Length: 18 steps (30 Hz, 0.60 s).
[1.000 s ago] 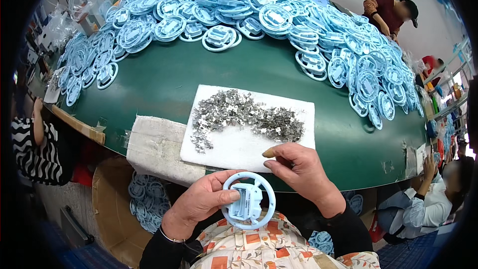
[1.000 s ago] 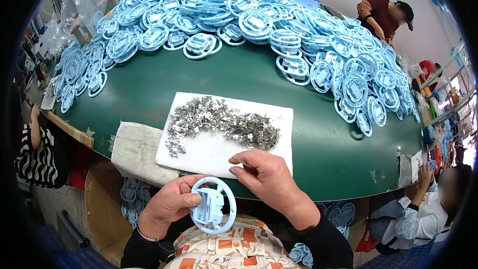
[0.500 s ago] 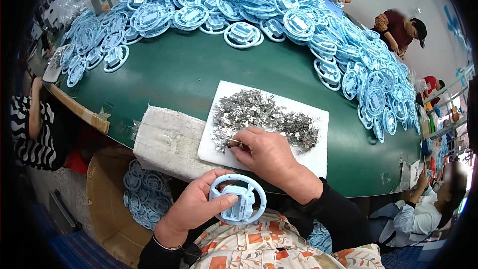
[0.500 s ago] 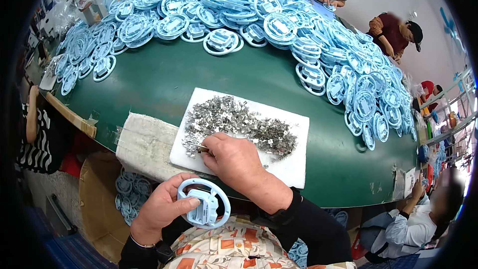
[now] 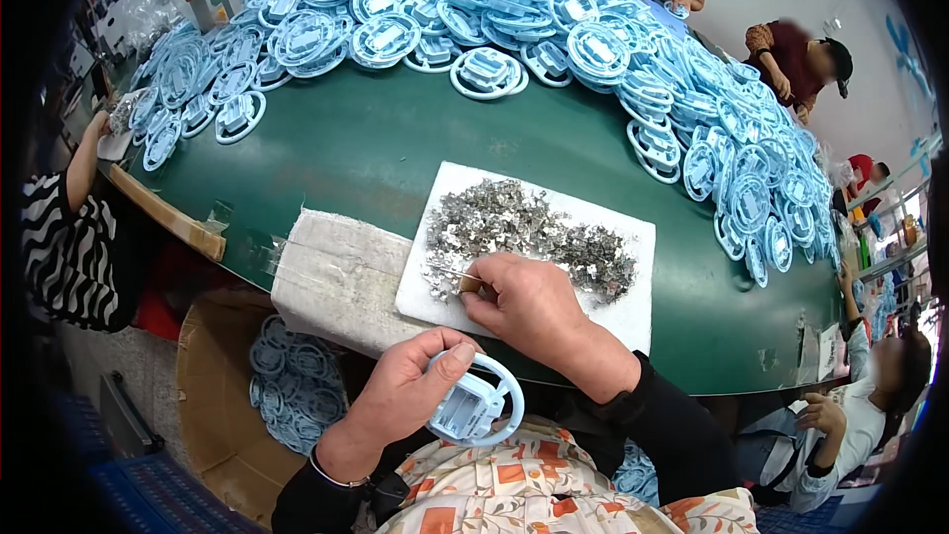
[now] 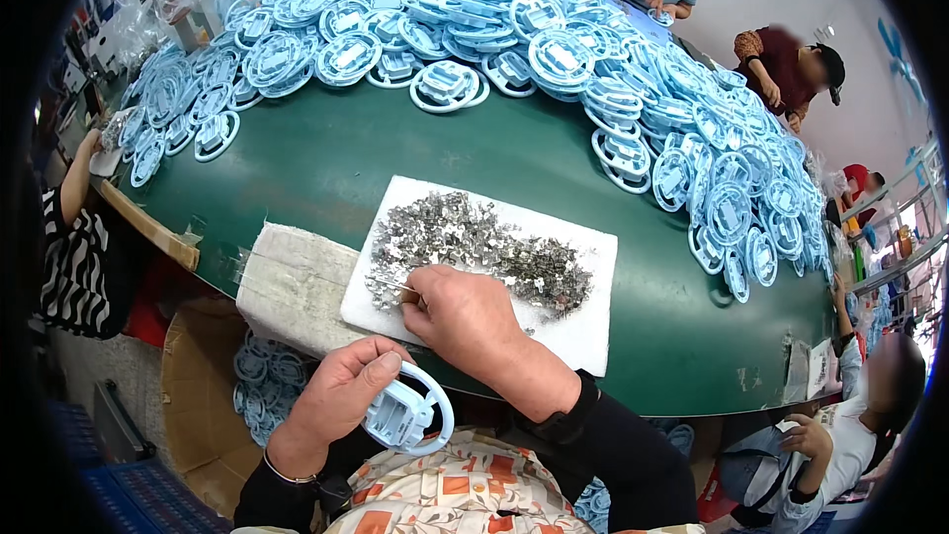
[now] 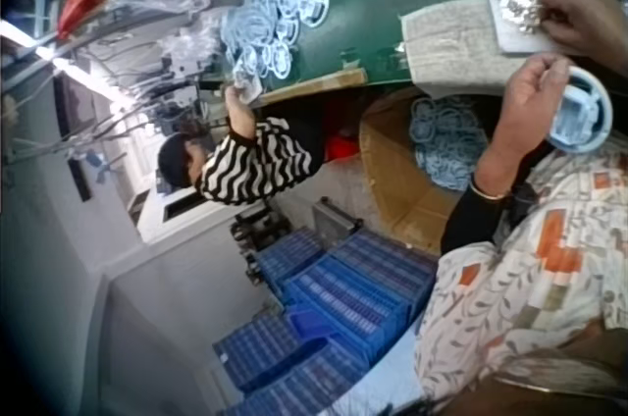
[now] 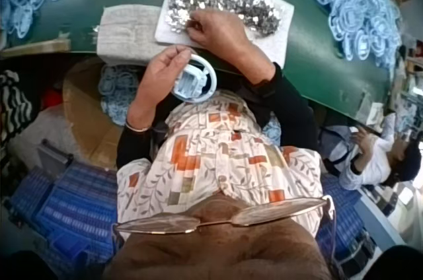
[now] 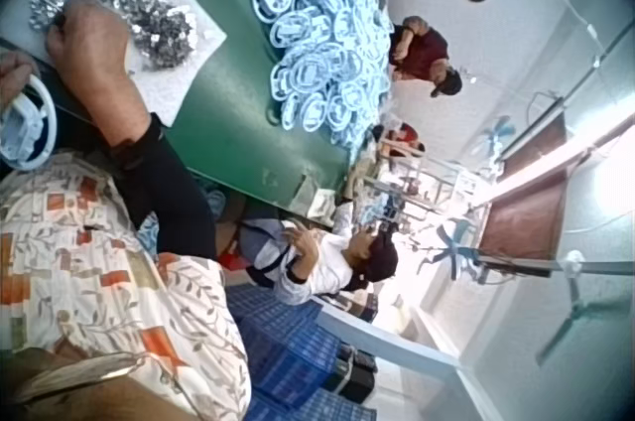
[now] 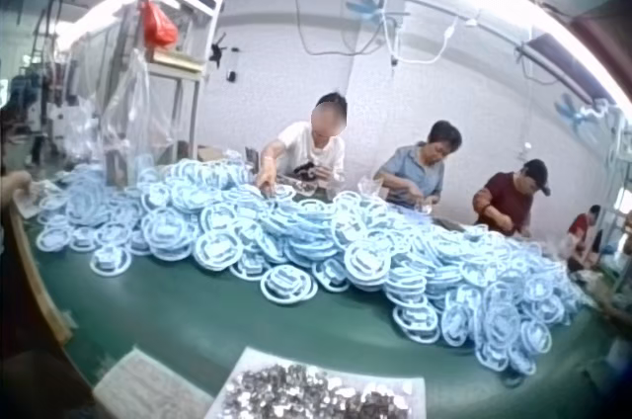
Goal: The person uses a small wooden-handled tool to insert metal pins into light blue plastic rings. They pick up a ring, insert a pin into a slot, and place the finished unit on a growing pile on the table.
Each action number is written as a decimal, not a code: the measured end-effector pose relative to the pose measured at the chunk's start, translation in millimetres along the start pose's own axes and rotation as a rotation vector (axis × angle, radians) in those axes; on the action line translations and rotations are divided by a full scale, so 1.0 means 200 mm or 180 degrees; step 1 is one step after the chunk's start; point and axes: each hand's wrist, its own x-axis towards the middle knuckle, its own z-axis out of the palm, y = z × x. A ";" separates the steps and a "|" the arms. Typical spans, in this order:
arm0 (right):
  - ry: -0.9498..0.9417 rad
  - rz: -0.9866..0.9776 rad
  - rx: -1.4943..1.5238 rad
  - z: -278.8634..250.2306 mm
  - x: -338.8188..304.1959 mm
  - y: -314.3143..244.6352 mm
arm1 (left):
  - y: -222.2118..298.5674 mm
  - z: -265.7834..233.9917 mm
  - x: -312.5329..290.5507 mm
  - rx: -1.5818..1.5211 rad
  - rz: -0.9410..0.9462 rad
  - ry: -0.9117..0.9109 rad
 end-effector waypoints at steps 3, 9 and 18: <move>-0.0274 0.0165 0.0264 -0.07 -0.01 -0.01 | 0.02 0.01 -0.01 0.0237 0.0103 0.0056; -0.0499 -0.0295 -0.0239 -0.24 -0.05 0.00 | 0.08 0.03 0.05 0.1172 0.0576 0.0358; -0.0518 0.0008 0.0749 -0.33 -0.14 -0.05 | 0.13 0.13 0.10 0.1999 0.1165 0.0485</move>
